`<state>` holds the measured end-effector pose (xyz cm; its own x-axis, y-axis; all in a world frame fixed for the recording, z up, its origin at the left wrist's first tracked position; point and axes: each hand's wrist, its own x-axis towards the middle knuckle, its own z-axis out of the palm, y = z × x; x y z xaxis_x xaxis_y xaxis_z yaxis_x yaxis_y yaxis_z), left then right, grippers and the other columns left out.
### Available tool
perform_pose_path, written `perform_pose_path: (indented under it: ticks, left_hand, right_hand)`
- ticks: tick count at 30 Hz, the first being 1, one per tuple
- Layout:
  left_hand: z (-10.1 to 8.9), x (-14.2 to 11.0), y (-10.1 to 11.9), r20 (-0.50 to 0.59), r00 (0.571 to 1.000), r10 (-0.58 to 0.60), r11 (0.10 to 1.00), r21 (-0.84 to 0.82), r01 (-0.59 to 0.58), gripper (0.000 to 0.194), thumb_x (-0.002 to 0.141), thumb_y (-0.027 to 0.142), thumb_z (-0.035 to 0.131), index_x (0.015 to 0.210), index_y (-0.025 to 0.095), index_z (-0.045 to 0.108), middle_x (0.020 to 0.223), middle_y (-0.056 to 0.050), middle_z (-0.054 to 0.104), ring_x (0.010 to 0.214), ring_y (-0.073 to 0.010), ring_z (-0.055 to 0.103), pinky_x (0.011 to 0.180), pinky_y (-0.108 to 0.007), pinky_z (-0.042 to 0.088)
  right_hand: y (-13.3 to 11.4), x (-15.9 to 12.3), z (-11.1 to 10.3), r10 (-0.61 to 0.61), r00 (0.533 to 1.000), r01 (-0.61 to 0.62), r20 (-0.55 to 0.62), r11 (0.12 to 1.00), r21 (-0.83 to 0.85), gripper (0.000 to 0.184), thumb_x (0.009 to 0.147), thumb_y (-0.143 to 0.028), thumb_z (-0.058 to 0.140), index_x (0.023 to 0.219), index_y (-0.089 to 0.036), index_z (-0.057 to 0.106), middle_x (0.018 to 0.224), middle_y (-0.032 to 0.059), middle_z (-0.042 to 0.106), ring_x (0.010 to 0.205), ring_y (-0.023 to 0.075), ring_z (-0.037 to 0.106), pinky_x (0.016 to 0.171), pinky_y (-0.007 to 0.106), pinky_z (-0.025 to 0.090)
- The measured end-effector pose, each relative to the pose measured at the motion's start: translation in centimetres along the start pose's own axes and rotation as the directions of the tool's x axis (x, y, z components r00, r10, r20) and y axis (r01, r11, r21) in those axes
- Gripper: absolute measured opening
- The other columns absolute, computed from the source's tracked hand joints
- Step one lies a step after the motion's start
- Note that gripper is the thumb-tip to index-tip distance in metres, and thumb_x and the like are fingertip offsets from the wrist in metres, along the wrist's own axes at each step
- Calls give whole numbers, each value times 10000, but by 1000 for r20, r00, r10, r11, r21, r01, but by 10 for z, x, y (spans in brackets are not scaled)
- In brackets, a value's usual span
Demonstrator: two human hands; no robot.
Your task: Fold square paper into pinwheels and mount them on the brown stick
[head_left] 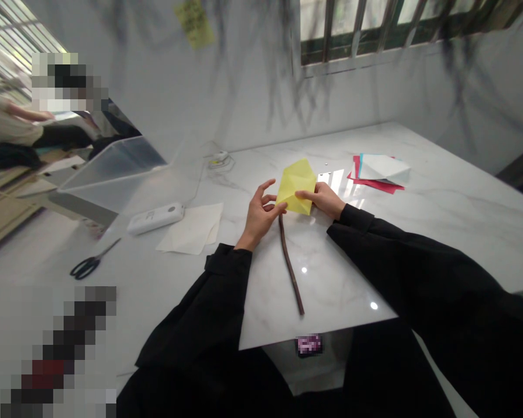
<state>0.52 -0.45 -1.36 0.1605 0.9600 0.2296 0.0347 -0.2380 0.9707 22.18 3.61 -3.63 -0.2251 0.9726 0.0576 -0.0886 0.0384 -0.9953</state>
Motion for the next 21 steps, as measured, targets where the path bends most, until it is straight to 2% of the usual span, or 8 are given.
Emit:
perform_pose_path:
  ticks: [3, 7, 10, 15, 21]
  left_hand:
    - [-1, 1, -2, 7, 1000, -22, 1000, -9, 22, 850, 734, 423, 898, 1470, 217, 528, 875, -11, 737, 709, -175, 731, 758, -338, 633]
    - [-1, 3, -5, 25, 999, -38, 999, -7, 38, 580, 741, 498, 884, 1165, 153, 689, 896, -60, 767, 736, -181, 723, 723, -328, 628]
    - [-1, 3, -6, 51, 998, -39, 999, -2, 39, 476, 746, 521, 883, 1004, 154, 721, 937, -82, 778, 785, -186, 721, 734, -323, 623]
    - [1, 1, -4, 94, 993, -65, 998, -14, 66, 511, 711, 504, 919, 1029, 146, 741, 969, -88, 788, 821, -203, 725, 736, -319, 606]
    - [2, 2, -7, 124, 990, -70, 996, -46, 76, 586, 691, 513, 926, 1106, 131, 766, 1075, -115, 804, 950, -263, 751, 886, -404, 619]
  right_hand:
    - [1, 0, 0, -9, 1000, 9, 22, 1000, -4, 465, 711, -444, 903, 1037, -129, 806, 1085, 136, 815, 925, 285, 770, 827, 383, 632]
    - [0, 0, 0, -14, 999, 15, 39, 1000, -3, 449, 703, -436, 898, 1016, -128, 803, 1086, 131, 813, 916, 274, 762, 804, 366, 622]
    - [-3, -2, 1, -8, 999, 10, 41, 999, -40, 437, 699, -437, 894, 986, -121, 801, 1068, 136, 813, 898, 269, 754, 772, 353, 616]
    - [-5, -3, 1, -36, 996, 44, 76, 994, -101, 450, 697, -467, 896, 962, -116, 802, 1009, 133, 808, 866, 275, 742, 755, 366, 603]
    - [-4, -4, 2, -13, 990, 37, 139, 985, -170, 513, 659, -551, 918, 910, -118, 806, 897, 114, 803, 756, 234, 712, 641, 313, 561]
